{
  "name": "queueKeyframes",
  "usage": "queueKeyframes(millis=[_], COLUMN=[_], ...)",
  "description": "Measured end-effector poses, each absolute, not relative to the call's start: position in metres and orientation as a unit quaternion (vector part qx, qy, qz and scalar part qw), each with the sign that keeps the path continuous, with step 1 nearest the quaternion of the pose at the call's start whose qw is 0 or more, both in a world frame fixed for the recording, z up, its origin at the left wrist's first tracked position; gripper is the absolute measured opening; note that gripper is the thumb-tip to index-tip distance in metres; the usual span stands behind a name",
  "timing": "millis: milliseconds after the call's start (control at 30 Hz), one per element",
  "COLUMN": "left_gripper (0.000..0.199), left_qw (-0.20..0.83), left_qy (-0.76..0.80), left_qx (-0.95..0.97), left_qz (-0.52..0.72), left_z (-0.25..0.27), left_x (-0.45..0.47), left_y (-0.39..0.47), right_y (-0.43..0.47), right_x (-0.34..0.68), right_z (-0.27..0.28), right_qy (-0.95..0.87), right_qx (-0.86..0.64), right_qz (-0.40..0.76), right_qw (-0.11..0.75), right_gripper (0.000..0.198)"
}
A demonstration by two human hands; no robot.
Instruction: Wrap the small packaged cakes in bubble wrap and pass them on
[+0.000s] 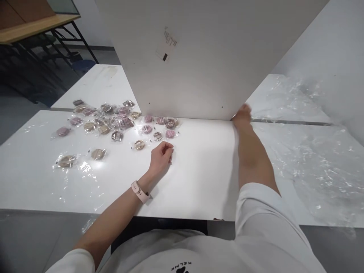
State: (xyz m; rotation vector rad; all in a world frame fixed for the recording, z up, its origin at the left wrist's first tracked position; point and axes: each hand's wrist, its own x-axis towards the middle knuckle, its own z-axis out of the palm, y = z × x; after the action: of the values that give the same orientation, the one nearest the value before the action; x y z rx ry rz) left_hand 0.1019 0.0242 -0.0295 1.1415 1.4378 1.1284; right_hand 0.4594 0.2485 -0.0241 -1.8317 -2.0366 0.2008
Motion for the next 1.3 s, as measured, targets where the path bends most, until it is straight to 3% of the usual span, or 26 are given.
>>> queueKeyframes(millis=[33,200,333,433,567,733,800,867,967,1067,1167,1300], left_gripper=[0.010,0.011,0.011,0.013,0.013,0.018,0.024,0.043,0.081,0.090,0.090,0.091], left_qw=[0.475,0.469,0.456,0.443,0.419,0.259,0.235,0.210,0.167,0.132,0.105,0.101], left_qy=[0.587,0.584,0.586,0.589,0.593,0.540,0.489,0.451,0.432,0.435,0.440,0.443], left_qx=[0.466,0.474,0.488,0.500,0.520,0.630,0.718,0.807,0.874,0.887,0.889,0.889], left_qz=[0.462,0.463,0.460,0.455,0.450,0.495,0.436,0.320,0.148,0.076,0.071,0.057], left_z=[-0.030,-0.033,-0.037,-0.039,-0.029,0.008,0.013,0.007,-0.017,-0.037,-0.042,-0.037], left_x=[0.102,0.101,0.101,0.100,0.100,0.106,0.107,0.102,0.083,0.064,0.054,0.054], left_y=[0.025,0.027,0.028,0.029,0.026,-0.012,-0.034,-0.055,-0.077,-0.087,-0.088,-0.087], right_y=[0.250,0.203,0.091,0.005,-0.076,-0.142,-0.154,-0.154,-0.128,-0.086,-0.049,-0.020], right_x=[0.456,0.455,0.452,0.431,0.367,0.275,0.259,0.263,0.307,0.388,0.481,0.585], right_z=[-0.029,-0.033,-0.047,-0.063,-0.060,-0.012,0.008,0.019,0.008,-0.023,-0.049,-0.055], right_qy=[-0.712,-0.653,-0.661,-0.669,-0.760,-0.873,-0.893,-0.889,-0.852,-0.790,-0.671,-0.585], right_qx=[-0.687,-0.749,-0.744,-0.737,-0.630,-0.411,-0.319,-0.301,-0.433,-0.583,-0.735,-0.806], right_qz=[0.033,0.043,-0.050,0.013,0.104,0.231,0.277,0.256,0.071,-0.058,-0.019,0.032], right_qw=[0.142,0.105,0.076,0.096,0.121,0.126,0.158,0.231,0.284,0.181,0.095,0.090], right_gripper=[0.069,0.075,0.070,0.069,0.069,0.062,0.048,0.037,0.036,0.043,0.055,0.073])
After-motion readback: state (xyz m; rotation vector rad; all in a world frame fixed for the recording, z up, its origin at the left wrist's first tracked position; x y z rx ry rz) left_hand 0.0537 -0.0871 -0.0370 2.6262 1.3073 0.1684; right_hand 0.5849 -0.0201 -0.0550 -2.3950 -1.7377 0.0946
